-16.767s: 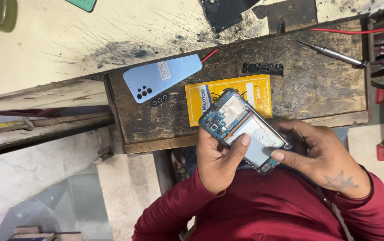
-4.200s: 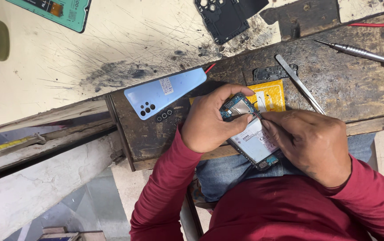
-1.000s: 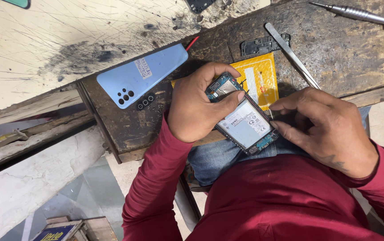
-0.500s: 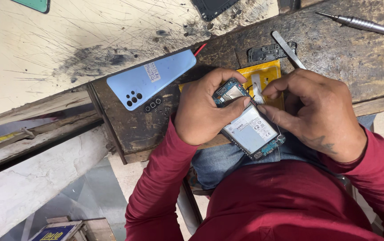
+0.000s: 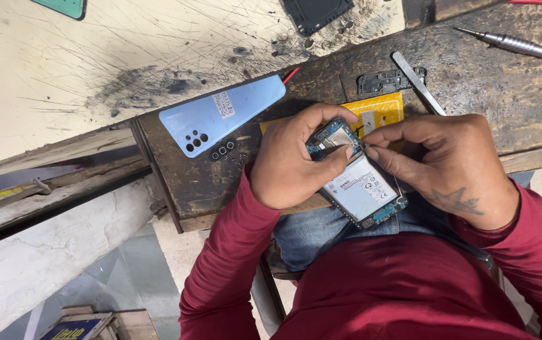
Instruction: The person uses tweezers to remove a protective film from a smartphone screen and then manipulates internal components of a disassembled phone, including the battery and ribbon cables. The person works at a cluttered workbench with various tools and phone parts visible.
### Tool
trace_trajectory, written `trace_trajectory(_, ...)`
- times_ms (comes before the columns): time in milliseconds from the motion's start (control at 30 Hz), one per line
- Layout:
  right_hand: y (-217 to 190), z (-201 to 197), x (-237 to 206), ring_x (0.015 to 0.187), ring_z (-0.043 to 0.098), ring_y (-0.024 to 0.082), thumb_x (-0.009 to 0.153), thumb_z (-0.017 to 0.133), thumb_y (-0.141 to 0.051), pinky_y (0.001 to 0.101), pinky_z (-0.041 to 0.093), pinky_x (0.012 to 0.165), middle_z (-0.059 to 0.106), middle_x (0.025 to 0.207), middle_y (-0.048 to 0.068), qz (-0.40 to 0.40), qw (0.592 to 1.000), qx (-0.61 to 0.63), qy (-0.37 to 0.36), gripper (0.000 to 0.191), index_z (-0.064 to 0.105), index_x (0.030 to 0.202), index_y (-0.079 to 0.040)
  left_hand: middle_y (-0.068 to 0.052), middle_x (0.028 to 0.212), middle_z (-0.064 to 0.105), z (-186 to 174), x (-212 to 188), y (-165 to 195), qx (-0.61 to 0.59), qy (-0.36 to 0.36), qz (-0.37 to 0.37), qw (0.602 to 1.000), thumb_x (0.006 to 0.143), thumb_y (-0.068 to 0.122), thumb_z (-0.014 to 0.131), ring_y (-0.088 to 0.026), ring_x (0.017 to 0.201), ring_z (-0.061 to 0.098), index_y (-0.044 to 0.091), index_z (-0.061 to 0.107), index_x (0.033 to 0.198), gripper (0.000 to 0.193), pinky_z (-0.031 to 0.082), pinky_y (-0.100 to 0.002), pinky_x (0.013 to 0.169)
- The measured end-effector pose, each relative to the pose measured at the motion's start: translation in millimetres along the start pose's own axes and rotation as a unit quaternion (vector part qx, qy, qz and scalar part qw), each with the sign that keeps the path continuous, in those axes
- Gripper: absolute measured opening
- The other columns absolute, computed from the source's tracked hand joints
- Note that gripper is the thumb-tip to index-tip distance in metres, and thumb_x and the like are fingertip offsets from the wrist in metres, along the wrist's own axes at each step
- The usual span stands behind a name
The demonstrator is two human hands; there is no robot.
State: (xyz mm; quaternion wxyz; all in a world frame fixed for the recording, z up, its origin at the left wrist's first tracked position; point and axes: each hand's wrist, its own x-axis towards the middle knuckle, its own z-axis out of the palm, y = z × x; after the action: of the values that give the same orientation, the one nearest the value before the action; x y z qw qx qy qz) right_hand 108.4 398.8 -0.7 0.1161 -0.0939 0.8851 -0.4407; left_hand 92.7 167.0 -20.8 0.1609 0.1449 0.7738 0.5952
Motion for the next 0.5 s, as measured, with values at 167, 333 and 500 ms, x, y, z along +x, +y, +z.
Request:
trace_trajectory(167, -2.3, 0.7, 1.6, 0.062, 0.072, 0.009, 0.086, 0.083, -0.013, 0.0236, 0.056, 0.054, 0.077, 0.079, 0.007, 0.007, 1.000, 0.001, -0.005, 0.020, 0.079, 0.104, -0.005, -0.007, 0.104, 0.075, 0.1, 0.3, 1.0, 0.004, 0.000, -0.008, 1.000, 0.087, 0.011, 0.077, -0.012, 0.094, 0.076, 0.006, 0.066, 0.122, 0.037, 0.059, -0.027, 0.087)
trace_trajectory(333, -9.5, -0.3, 0.7, 0.058, 0.070, 0.010, 0.085, 0.084, -0.011, 0.0249, 0.053, 0.052, 0.076, 0.078, 0.006, -0.013, 1.000, -0.028, 0.003, 0.019, 0.079, 0.102, -0.006, -0.007, 0.103, 0.075, 0.5, 0.0, 3.2, -0.007, 0.002, -0.019, 1.000, 0.088, 0.011, 0.076, -0.012, 0.093, 0.076, 0.006, 0.066, 0.123, 0.037, 0.060, -0.027, 0.086)
trace_trajectory(500, -13.0, -0.5, 0.1, 0.059, 0.069, 0.011, 0.083, 0.083, -0.010, 0.0249, 0.052, 0.052, 0.075, 0.082, 0.006, -0.054, 0.998, -0.019, -0.008, 0.020, 0.078, 0.103, -0.007, -0.007, 0.103, 0.076, 0.4, -1.4, 3.5, -0.003, 0.008, -0.013, 1.000, 0.089, 0.012, 0.077, -0.013, 0.093, 0.076, 0.007, 0.066, 0.122, 0.036, 0.060, -0.028, 0.085)
